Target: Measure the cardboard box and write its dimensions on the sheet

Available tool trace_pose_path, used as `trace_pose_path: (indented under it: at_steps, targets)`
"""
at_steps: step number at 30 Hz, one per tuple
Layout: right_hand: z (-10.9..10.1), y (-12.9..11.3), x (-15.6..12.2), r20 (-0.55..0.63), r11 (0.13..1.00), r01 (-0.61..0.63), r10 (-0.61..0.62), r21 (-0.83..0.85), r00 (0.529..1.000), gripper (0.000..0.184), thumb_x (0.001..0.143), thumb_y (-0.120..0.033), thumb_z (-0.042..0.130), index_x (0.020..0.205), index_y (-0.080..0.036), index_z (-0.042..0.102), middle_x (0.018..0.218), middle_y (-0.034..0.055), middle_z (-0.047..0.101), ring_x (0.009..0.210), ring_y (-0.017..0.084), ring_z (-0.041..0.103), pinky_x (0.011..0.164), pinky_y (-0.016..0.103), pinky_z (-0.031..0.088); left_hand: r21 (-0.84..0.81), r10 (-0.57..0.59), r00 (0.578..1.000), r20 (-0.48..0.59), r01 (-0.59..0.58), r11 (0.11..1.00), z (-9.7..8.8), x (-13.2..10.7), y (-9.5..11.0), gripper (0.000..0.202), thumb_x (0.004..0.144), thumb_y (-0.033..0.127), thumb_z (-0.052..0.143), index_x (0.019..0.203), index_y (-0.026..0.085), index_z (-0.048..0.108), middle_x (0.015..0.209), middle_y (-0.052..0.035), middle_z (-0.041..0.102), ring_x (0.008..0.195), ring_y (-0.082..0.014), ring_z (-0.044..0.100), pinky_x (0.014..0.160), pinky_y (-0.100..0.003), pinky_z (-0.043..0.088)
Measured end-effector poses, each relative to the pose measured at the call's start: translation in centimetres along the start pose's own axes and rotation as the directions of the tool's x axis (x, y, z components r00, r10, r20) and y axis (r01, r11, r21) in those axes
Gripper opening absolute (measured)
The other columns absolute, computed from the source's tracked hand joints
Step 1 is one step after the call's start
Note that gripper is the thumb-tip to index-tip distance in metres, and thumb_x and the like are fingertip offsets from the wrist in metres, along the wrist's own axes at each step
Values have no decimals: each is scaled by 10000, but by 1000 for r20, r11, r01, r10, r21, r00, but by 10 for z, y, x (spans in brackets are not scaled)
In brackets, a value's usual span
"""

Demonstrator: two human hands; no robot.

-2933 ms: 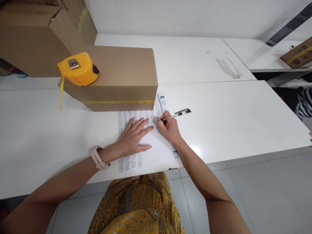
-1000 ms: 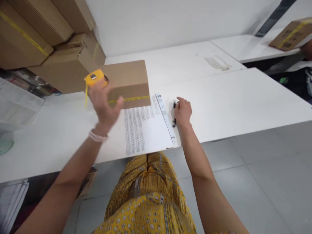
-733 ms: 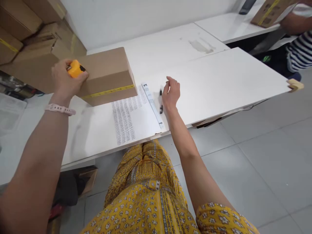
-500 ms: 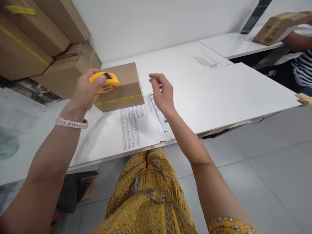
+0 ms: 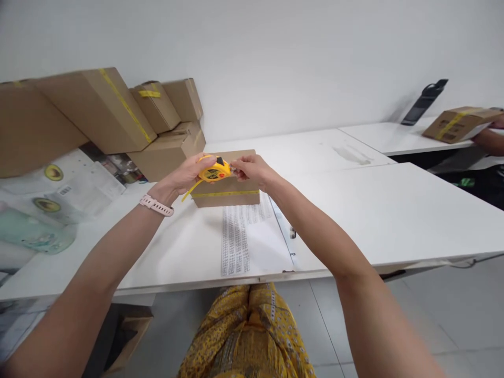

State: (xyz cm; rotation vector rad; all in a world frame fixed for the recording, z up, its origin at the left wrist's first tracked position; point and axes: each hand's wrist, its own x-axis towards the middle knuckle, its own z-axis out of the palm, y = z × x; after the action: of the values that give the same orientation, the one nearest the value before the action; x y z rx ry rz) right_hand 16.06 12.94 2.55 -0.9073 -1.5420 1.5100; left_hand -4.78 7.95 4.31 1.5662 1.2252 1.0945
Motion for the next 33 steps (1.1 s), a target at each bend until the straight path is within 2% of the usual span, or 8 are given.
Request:
trace_pose_path:
  at_steps: [2, 5, 9, 13, 17, 22, 26, 33]
  targets:
    - [-11, -7, 12, -47, 997, 17, -13, 79, 999, 183, 878, -174, 725, 705, -160, 669, 637, 17, 578, 563, 85, 494, 527, 226, 478, -68, -24, 1000, 3, 24, 997, -21, 5, 0, 486, 775, 579, 787, 985, 158, 666, 1016, -109, 743, 879, -213, 703, 676, -285, 554]
    - [-46, -16, 33, -230, 983, 47, -5, 176, 973, 260, 877, -81, 681, 642, -158, 599, 579, -24, 485, 515, 60, 423, 476, 190, 418, -109, -32, 988, -154, 15, 994, -67, 16, -8, 378, 770, 483, 807, 900, 148, 688, 900, -84, 750, 802, -200, 701, 644, -265, 549]
    - [-85, -6, 57, -465, 974, -23, 129, 227, 876, 359, 898, -36, 600, 586, -180, 498, 500, -58, 388, 477, 57, 371, 433, 164, 352, -196, -161, 841, -517, 67, 978, -130, 25, -34, 238, 804, 339, 780, 854, 131, 676, 739, -49, 722, 665, -165, 667, 562, -240, 524]
    - [-83, 30, 71, -485, 976, -75, 167, 204, 858, 339, 889, -27, 575, 590, -169, 503, 508, -43, 431, 483, 54, 373, 453, 171, 354, -222, -228, 743, -629, 109, 969, -159, 21, -64, 199, 861, 288, 720, 772, 130, 640, 585, -11, 649, 540, -132, 598, 504, -216, 484]
    - [-57, 64, 85, -476, 984, -85, 151, 158, 866, 229, 799, -88, 693, 651, -172, 540, 598, -14, 543, 556, 77, 476, 538, 198, 429, -250, -251, 730, -635, 113, 962, -152, 25, -84, 270, 836, 368, 762, 793, 131, 638, 622, -20, 676, 562, -148, 642, 540, -237, 517]
    - [-39, 84, 98, -490, 987, -100, 150, 127, 859, 123, 765, -249, 694, 842, -207, 607, 804, 6, 656, 729, 138, 589, 608, 233, 468, -321, -245, 801, -546, 71, 944, -128, 46, -93, 401, 781, 497, 810, 904, 146, 658, 780, -51, 736, 705, -190, 723, 662, -291, 585]
    - [-43, 91, 92, -441, 982, -130, 179, 139, 879, 184, 780, -373, 616, 874, -215, 615, 790, 20, 666, 728, 181, 608, 600, 268, 480, -388, -265, 848, -459, 77, 919, -117, 49, -93, 418, 779, 496, 812, 942, 142, 662, 838, -79, 748, 758, -220, 736, 680, -337, 614]
    - [-68, 102, 62, -345, 989, -61, 106, 138, 933, 377, 739, -490, 665, 1006, -224, 668, 899, 43, 727, 813, 224, 664, 665, 303, 547, -394, -264, 890, -373, 105, 913, -102, 15, -93, 427, 744, 479, 839, 940, 127, 701, 883, -102, 763, 774, -235, 742, 656, -348, 637]
